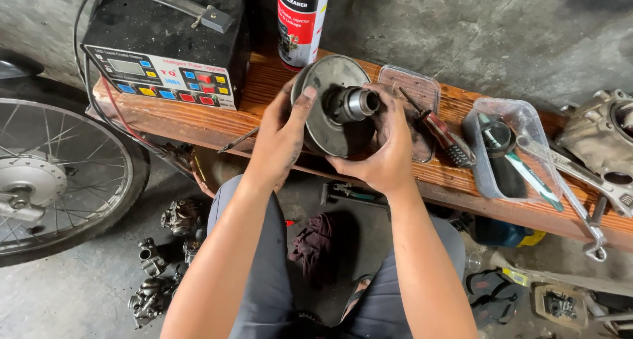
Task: Scrubbing a motorcycle pulley part with a toothbrush and cleaning solution to remove grease and dirt.
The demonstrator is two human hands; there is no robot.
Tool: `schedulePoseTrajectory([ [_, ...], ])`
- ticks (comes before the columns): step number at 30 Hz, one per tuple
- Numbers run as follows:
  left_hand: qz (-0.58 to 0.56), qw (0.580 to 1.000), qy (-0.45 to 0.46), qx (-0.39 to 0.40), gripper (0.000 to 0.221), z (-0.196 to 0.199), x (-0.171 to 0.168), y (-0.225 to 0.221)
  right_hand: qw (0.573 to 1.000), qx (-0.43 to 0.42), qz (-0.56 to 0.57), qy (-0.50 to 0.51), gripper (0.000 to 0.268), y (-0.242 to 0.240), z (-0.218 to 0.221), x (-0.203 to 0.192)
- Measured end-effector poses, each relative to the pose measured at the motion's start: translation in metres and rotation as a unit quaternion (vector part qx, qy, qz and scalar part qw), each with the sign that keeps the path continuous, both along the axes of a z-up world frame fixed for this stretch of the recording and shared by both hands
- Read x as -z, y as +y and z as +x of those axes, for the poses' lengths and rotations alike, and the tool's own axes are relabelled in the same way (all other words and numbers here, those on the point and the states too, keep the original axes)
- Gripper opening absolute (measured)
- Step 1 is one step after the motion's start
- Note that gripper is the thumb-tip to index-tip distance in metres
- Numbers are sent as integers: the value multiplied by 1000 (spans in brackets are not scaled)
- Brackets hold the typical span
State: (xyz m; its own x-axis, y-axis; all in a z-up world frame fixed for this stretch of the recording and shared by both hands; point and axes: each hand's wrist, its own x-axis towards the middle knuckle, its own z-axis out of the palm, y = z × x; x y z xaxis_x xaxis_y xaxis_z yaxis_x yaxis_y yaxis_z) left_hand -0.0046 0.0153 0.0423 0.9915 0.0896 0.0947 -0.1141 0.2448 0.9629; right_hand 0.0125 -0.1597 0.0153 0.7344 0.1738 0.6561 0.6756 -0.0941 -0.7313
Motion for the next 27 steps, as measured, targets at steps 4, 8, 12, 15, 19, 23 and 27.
schedulePoseTrajectory([
  [4,227,954,-160,-113,61,-1,-2,19,999,20,-41,-6,103,0,0,-12],
  [8,357,896,-248,-95,36,3,-9,33,995,27,-94,-5,97,5,0,-18],
  [12,409,872,-265,-49,28,18,-9,41,989,27,-141,14,98,7,-1,-25],
  [15,390,884,-258,-12,26,33,10,44,987,23,-155,27,99,5,3,-25],
  [19,379,889,-258,-9,22,33,11,42,982,20,-183,38,100,0,2,-28],
  [23,372,883,-286,-14,21,41,18,42,979,22,-202,35,104,-2,-10,-41],
  [27,366,885,-288,-20,18,41,20,41,990,91,-110,18,57,-5,-22,-32],
])
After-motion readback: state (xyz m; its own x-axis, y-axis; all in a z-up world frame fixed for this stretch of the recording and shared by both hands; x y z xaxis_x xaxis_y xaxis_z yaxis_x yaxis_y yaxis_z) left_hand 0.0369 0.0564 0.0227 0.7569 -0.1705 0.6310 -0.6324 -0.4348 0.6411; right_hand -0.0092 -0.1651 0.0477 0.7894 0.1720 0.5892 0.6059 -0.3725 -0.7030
